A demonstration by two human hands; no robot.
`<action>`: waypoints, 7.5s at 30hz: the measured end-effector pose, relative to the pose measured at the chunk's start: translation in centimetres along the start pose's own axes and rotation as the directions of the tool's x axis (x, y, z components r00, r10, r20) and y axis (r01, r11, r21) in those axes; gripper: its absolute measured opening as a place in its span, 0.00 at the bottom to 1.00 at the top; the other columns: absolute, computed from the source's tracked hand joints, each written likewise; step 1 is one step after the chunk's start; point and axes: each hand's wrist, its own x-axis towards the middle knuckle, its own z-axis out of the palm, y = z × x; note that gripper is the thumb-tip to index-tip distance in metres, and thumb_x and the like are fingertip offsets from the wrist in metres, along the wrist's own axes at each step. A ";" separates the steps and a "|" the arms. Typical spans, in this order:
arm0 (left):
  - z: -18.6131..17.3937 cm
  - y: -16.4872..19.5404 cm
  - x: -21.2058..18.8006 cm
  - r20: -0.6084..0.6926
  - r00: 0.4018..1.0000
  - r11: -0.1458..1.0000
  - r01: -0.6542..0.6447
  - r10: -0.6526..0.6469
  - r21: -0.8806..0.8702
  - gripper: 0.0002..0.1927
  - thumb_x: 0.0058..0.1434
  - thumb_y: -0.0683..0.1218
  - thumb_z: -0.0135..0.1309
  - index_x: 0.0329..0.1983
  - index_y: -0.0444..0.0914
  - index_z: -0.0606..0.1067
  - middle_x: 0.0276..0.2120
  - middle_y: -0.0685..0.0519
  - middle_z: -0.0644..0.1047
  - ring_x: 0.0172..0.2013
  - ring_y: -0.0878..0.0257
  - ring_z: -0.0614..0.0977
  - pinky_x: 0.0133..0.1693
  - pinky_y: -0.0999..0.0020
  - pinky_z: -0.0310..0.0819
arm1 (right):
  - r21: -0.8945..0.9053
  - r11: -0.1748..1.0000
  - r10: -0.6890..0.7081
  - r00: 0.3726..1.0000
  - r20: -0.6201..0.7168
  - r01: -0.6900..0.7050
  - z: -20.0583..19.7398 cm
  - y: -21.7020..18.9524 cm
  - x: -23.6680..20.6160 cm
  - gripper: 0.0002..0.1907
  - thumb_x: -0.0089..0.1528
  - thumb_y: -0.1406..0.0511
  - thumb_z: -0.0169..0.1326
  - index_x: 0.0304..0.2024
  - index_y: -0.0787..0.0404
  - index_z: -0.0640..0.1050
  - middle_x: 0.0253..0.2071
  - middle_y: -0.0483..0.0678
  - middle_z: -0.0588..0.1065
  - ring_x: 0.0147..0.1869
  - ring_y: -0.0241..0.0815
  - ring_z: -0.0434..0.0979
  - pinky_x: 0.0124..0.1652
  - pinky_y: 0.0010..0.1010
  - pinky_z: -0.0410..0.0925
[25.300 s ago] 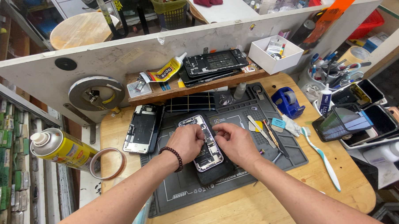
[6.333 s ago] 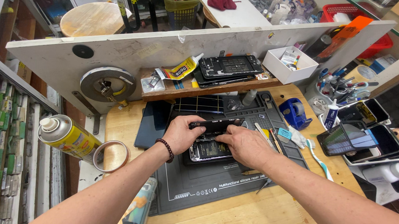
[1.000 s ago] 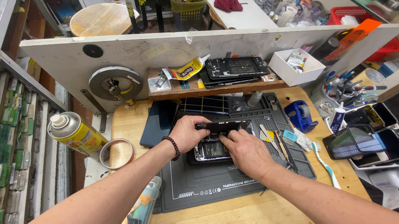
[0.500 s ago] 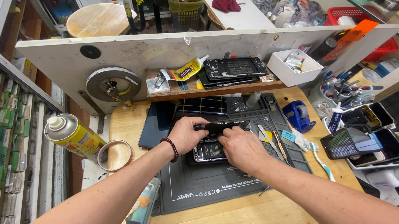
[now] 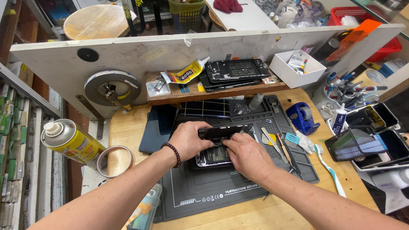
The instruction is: The person repairs a smartphone at a workbench. They open the phone's screen, use a screwdriver and tweezers to remove and reposition internal components, work on the battery area, then align the screen back onto the body and press it closed, finishing by placing the assembled phone on the mat.
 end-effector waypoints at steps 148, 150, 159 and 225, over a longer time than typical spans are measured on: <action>2.3 -1.3 -0.5 -0.189 0.978 0.994 0.094 -0.084 0.046 0.31 0.45 0.45 0.71 0.55 0.44 0.76 0.43 0.44 0.78 0.48 0.49 0.80 0.53 0.59 0.74 | 0.034 0.991 0.132 0.991 0.034 -0.133 0.3 -2.5 -0.6 0.15 0.61 0.64 0.58 0.49 0.59 0.81 0.39 0.50 0.72 0.46 0.52 0.76 0.45 0.42 0.72; 2.2 -1.3 -0.5 -0.191 0.979 0.995 0.084 -0.074 0.045 0.31 0.45 0.45 0.71 0.55 0.44 0.77 0.43 0.45 0.79 0.48 0.49 0.80 0.53 0.59 0.74 | 0.021 0.990 0.139 0.989 0.045 -0.140 0.2 -2.5 -0.6 0.15 0.61 0.64 0.57 0.50 0.59 0.80 0.39 0.50 0.72 0.46 0.51 0.75 0.44 0.41 0.72; 2.1 -0.7 -0.6 -0.166 0.980 0.992 0.118 -0.110 0.038 0.31 0.46 0.45 0.70 0.55 0.44 0.76 0.44 0.45 0.78 0.48 0.51 0.80 0.53 0.60 0.74 | 0.020 0.984 0.174 0.980 0.097 -0.176 -0.1 -2.8 -0.3 0.16 0.61 0.64 0.57 0.51 0.58 0.80 0.39 0.50 0.71 0.45 0.49 0.76 0.43 0.41 0.72; 1.8 -0.7 1.0 -0.044 0.941 0.857 0.285 -0.335 -0.429 0.29 0.57 0.67 0.57 0.39 0.38 0.85 0.24 0.58 0.76 0.30 0.71 0.75 0.34 0.72 0.72 | -0.117 0.679 0.724 0.687 -0.060 -0.725 0.0 20.6 4.6 0.14 0.58 0.60 0.61 0.44 0.58 0.85 0.46 0.62 0.80 0.51 0.65 0.79 0.51 0.50 0.72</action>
